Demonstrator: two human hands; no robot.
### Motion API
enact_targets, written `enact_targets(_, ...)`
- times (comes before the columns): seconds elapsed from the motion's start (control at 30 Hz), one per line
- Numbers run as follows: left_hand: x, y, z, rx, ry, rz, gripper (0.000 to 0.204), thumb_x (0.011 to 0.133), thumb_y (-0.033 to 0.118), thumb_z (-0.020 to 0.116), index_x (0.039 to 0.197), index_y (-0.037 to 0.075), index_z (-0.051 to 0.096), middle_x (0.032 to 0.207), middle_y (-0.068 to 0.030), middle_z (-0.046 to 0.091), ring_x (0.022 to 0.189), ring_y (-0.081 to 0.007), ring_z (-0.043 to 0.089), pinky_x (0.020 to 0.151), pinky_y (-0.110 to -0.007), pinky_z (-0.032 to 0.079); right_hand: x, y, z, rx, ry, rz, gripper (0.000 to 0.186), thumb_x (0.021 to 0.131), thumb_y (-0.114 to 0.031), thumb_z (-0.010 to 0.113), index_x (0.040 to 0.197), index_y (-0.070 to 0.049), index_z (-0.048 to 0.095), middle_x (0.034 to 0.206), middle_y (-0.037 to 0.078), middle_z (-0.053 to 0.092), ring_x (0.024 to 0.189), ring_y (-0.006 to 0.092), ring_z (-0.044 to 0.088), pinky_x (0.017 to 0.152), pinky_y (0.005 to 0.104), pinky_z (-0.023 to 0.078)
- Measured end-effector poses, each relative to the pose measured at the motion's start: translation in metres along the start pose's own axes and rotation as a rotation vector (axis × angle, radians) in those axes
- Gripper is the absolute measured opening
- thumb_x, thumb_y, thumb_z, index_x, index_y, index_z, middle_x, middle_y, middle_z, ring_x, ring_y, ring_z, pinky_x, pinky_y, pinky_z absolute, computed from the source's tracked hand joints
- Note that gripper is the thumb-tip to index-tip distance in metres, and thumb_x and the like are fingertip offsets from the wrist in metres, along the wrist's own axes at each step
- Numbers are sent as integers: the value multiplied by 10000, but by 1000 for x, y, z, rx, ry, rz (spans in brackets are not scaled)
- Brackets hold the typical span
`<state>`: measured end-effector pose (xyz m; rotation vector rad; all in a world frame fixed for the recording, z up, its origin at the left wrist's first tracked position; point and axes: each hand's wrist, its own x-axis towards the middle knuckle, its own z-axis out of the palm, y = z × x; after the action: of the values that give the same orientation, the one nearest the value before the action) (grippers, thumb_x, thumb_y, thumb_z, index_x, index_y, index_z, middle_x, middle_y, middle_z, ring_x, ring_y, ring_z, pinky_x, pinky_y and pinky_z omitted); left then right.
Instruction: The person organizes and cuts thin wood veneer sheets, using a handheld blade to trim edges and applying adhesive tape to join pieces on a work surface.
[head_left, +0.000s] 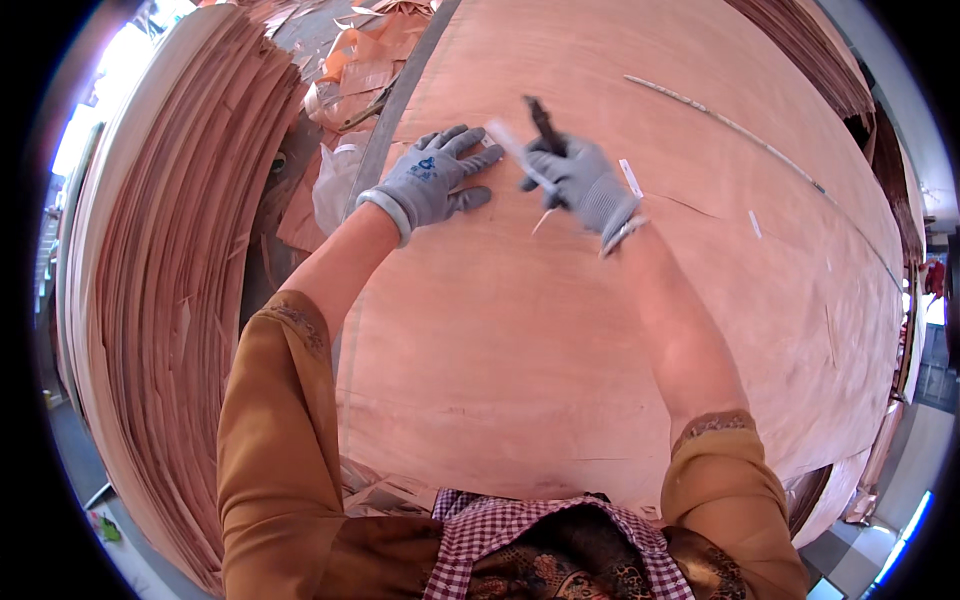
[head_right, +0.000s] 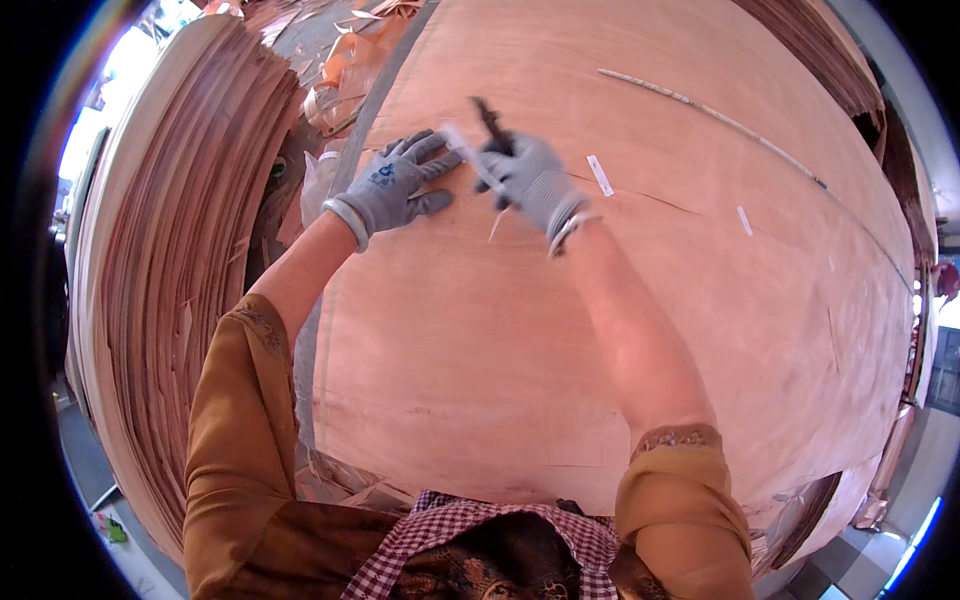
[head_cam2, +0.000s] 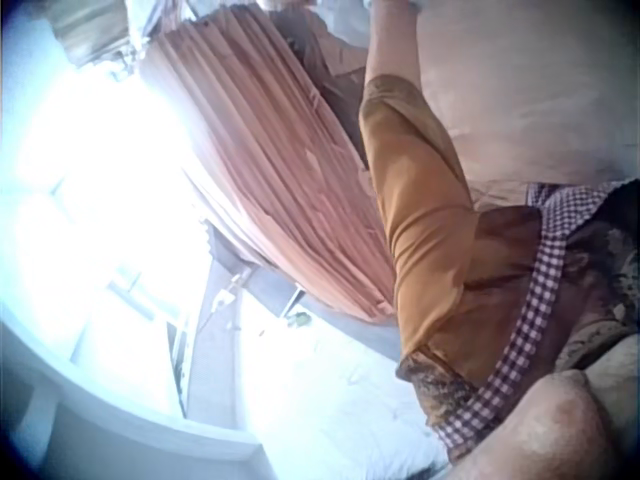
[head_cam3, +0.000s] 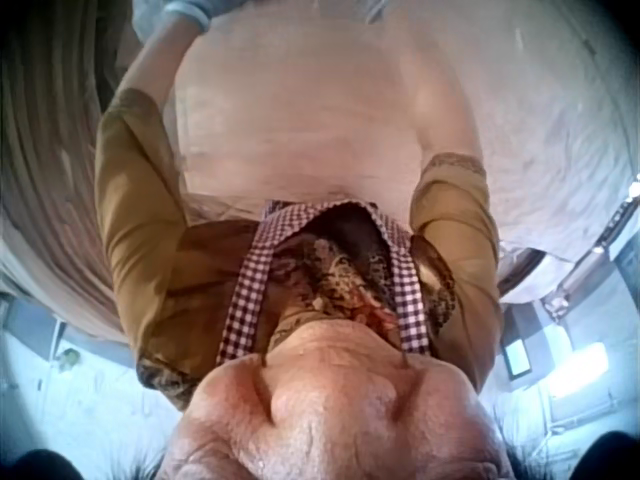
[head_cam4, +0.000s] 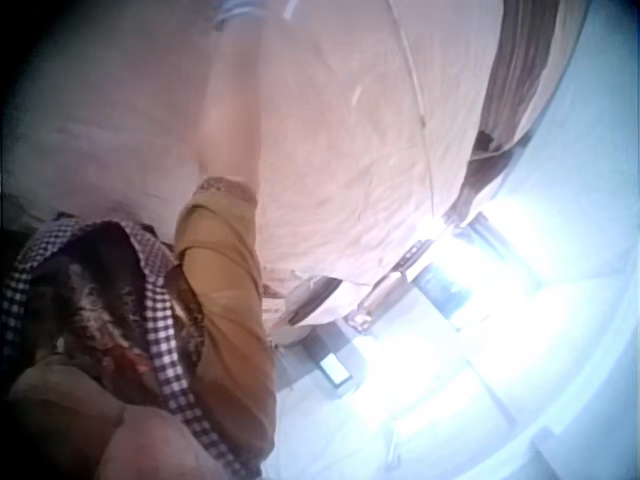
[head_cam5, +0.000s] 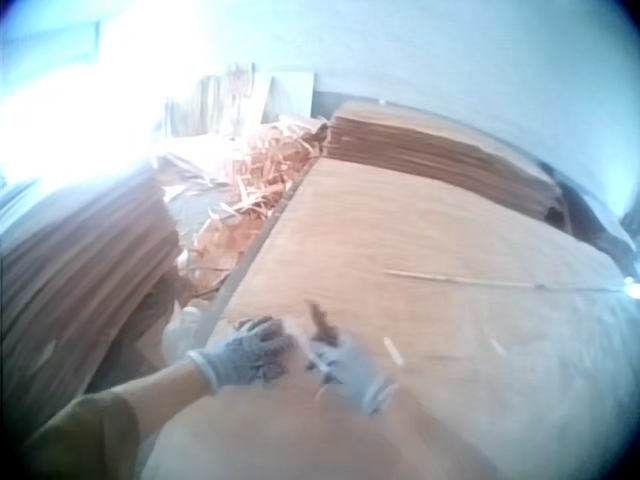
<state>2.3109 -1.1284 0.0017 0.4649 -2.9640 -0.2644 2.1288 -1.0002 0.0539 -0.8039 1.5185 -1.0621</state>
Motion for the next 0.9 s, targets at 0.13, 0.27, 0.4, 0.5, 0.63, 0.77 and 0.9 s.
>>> enact_targets(0.13, 9, 10, -9, 38, 0, -13, 506, 841, 320, 588, 1310, 169, 477, 1355, -126, 429, 1258, -330, 387, 1052, -430, 314, 16, 20, -36, -180, 102, 119, 179, 835, -134, 576, 957, -5, 557, 720, 97, 640, 475, 104, 510, 427, 244, 406)
enact_targets(0.27, 25, 36, 24, -9, 250, 23, 447, 863, 301, 547, 1283, 155, 504, 1339, -125, 455, 1267, -298, 389, 1051, -428, 308, 22, 30, -33, -198, 79, 77, 160, 830, -134, 572, 937, -18, 541, 724, 110, 645, 471, 116, 537, 428, 244, 415)
enact_targets(0.4, 32, 63, 30, -30, 186, 32, 428, 874, 315, 520, 1276, 168, 516, 1341, -113, 459, 1274, -286, 385, 1047, -423, 311, 18, 34, -38, -333, 146, 134, 174, 844, -123, 567, 952, 8, 534, 703, 115, 632, 500, 129, 570, 434, 257, 442)
enact_targets(0.5, 26, 62, 24, -37, 152, 17, 426, 879, 331, 508, 1280, 186, 515, 1347, -104, 454, 1279, -280, 378, 1047, -418, 310, 0, 42, -35, -210, 117, 154, 190, 846, -126, 575, 956, 22, 531, 679, 103, 613, 510, 138, 581, 435, 270, 459)
enact_targets(0.63, 23, 57, 24, -21, 113, 22, 442, 847, 341, 538, 1271, 219, 518, 1360, -80, 434, 1280, -273, 374, 1043, -407, 314, -35, 37, 0, -168, 88, 105, 154, 853, -128, 581, 895, 17, 550, 659, 79, 585, 508, 137, 576, 436, 269, 466)
enact_targets(0.77, 29, 77, 22, 107, 59, -5, 416, 830, 351, 547, 1218, 200, 534, 1347, -90, 434, 1246, -275, 404, 1029, -400, 324, -98, 18, 25, -167, -45, 63, 139, 855, -140, 582, 859, -1, 576, 671, 58, 584, 578, 121, 587, 489, 258, 478)
enact_targets(0.9, -46, 118, 7, 127, 229, 136, 319, 855, 314, 526, 1123, 148, 581, 1289, -109, 489, 1211, -284, 439, 1018, -407, 345, -167, 55, 12, -322, -251, 66, 172, 859, -165, 609, 902, 2, 593, 733, 47, 607, 639, 108, 588, 580, 234, 463)
